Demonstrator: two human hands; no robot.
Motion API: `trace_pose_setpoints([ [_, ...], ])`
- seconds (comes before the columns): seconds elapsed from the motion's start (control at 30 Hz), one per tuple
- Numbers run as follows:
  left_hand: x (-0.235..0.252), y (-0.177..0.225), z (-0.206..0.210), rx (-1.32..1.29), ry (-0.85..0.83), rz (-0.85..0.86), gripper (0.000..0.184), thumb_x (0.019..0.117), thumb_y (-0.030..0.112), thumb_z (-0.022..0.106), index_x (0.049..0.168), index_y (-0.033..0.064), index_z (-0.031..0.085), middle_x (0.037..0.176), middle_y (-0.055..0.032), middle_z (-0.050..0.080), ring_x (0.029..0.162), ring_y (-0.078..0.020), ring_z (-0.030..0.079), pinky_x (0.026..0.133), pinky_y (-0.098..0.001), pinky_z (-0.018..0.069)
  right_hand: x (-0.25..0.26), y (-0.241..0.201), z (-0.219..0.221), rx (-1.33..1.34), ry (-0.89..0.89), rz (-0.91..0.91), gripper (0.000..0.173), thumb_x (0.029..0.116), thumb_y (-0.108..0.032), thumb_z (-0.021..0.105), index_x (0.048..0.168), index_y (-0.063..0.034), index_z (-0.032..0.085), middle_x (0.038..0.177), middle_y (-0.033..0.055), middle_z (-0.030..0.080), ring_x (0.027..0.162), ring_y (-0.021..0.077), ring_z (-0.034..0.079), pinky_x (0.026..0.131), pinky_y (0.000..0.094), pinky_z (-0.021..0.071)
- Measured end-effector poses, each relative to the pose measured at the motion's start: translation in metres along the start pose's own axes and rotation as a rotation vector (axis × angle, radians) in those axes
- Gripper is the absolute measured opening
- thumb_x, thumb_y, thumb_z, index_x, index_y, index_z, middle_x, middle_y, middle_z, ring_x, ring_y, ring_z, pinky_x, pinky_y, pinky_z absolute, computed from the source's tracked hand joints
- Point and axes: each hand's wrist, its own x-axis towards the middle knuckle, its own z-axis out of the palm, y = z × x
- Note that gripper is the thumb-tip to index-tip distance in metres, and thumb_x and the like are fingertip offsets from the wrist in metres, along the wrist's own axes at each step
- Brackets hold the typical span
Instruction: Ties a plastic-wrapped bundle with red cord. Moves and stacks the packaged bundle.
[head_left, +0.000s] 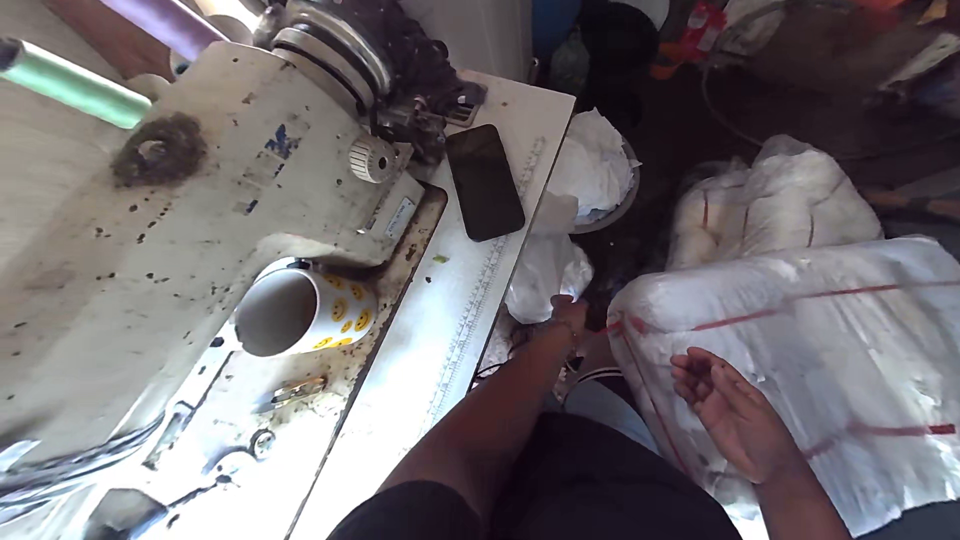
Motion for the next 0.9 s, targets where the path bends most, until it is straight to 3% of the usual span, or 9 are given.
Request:
trace_pose_setpoints([
  [0.03, -0.002, 0.003, 0.002, 0.121, -0.094, 0.014, 0.06, 0.1062, 0.022, 0.055, 0.156, 0.0016, 0.029, 0.142, -0.0276, 0.053, 0.125, -0.0364, 0.058, 0.105, -0.0505, 0.0463, 0.0, 0.0, 0.0, -0.008, 0.001, -0.001, 0.031, 0.1079, -0.019, 0.037, 0.118, -0.0099, 0.064, 0.109, 0.0029, 0.075, 0.096, 0.0138, 0.073, 0.084, 0.0289, 0.0608],
  [0.07, -0.005, 0.005, 0.003, 0.255, -0.181, 0.048, 0.059, 0.1054, 0.023, 0.057, 0.155, -0.0001, 0.033, 0.142, -0.0269, 0.054, 0.127, -0.0355, 0.058, 0.107, -0.0498, 0.0452, 0.001, -0.001, 0.0, -0.017, 0.005, 0.0, 0.03, 0.1078, -0.019, 0.037, 0.119, -0.01, 0.064, 0.109, 0.0025, 0.075, 0.096, 0.0135, 0.073, 0.084, 0.0288, 0.0607],
  [0.13, -0.013, 0.005, 0.007, 0.464, -0.289, 0.095, 0.039, 0.1075, 0.03, 0.053, 0.135, 0.002, 0.058, 0.111, -0.0137, 0.064, 0.092, -0.0195, 0.062, 0.082, -0.0366, 0.0511, 0.0, -0.001, 0.001, -0.024, 0.011, 0.006, 0.03, 0.1078, -0.02, 0.038, 0.119, -0.0105, 0.064, 0.109, 0.0023, 0.075, 0.096, 0.0137, 0.073, 0.085, 0.0291, 0.0606],
  [0.17, -0.017, 0.003, 0.009, 0.484, -0.317, 0.097, 0.036, 0.108, 0.031, 0.051, 0.128, 0.003, 0.063, 0.102, -0.0101, 0.064, 0.083, -0.0157, 0.06, 0.075, -0.0326, 0.0508, -0.001, -0.001, 0.001, -0.026, 0.012, 0.007, 0.03, 0.1081, -0.02, 0.037, 0.119, -0.0105, 0.064, 0.109, 0.0021, 0.075, 0.096, 0.0137, 0.073, 0.085, 0.0291, 0.0607],
  [0.23, -0.027, 0.008, 0.008, 0.454, -0.378, 0.095, 0.038, 0.1085, 0.024, 0.051, 0.135, -0.0029, 0.06, 0.128, -0.0219, 0.064, 0.113, -0.0277, 0.062, 0.1, -0.0431, 0.0482, 0.0, -0.001, 0.0, -0.03, 0.005, 0.01, 0.031, 0.1084, -0.02, 0.036, 0.12, -0.0105, 0.063, 0.109, 0.0019, 0.075, 0.097, 0.0137, 0.073, 0.085, 0.0291, 0.0604],
  [0.3, -0.029, 0.007, 0.01, 0.395, -0.369, 0.134, 0.039, 0.1079, 0.021, 0.053, 0.136, -0.0055, 0.059, 0.135, -0.0258, 0.06, 0.124, -0.0325, 0.059, 0.108, -0.0463, 0.0435, 0.001, -0.001, 0.0, -0.026, 0.013, 0.016, 0.032, 0.1081, -0.019, 0.034, 0.12, -0.0099, 0.062, 0.109, 0.0025, 0.075, 0.097, 0.0141, 0.073, 0.085, 0.0293, 0.0604],
  [0.43, -0.032, 0.009, 0.011, 0.275, -0.294, 0.162, 0.037, 0.105, 0.021, 0.06, 0.134, -0.0021, 0.062, 0.132, -0.0229, 0.063, 0.12, -0.03, 0.061, 0.105, -0.045, 0.0459, 0.001, -0.002, 0.002, -0.016, 0.013, 0.032, 0.031, 0.1081, -0.018, 0.036, 0.119, -0.0107, 0.063, 0.109, 0.0025, 0.075, 0.097, 0.0135, 0.073, 0.085, 0.029, 0.0604],
  [0.67, -0.01, 0.008, 0.011, 0.643, -0.311, 0.378, 0.034, 0.1062, 0.022, 0.056, 0.126, -0.0026, 0.068, 0.13, -0.0232, 0.065, 0.125, -0.0335, 0.06, 0.11, -0.0497, 0.0429, 0.001, 0.0, 0.001, -0.006, 0.016, 0.024, 0.029, 0.1074, -0.017, 0.039, 0.119, -0.0093, 0.064, 0.109, 0.0038, 0.075, 0.097, 0.0146, 0.073, 0.085, 0.0293, 0.0609],
  [0.9, -0.011, 0.003, 0.018, 0.756, -0.227, 0.38, 0.035, 0.1053, 0.03, 0.055, 0.128, 0.0061, 0.068, 0.127, -0.0174, 0.068, 0.124, -0.0337, 0.06, 0.108, -0.0607, 0.0383, 0.0, -0.001, 0.002, -0.01, 0.016, 0.029, 0.029, 0.1075, -0.017, 0.039, 0.118, -0.0094, 0.065, 0.109, 0.0038, 0.075, 0.097, 0.0141, 0.073, 0.085, 0.0287, 0.0607],
])
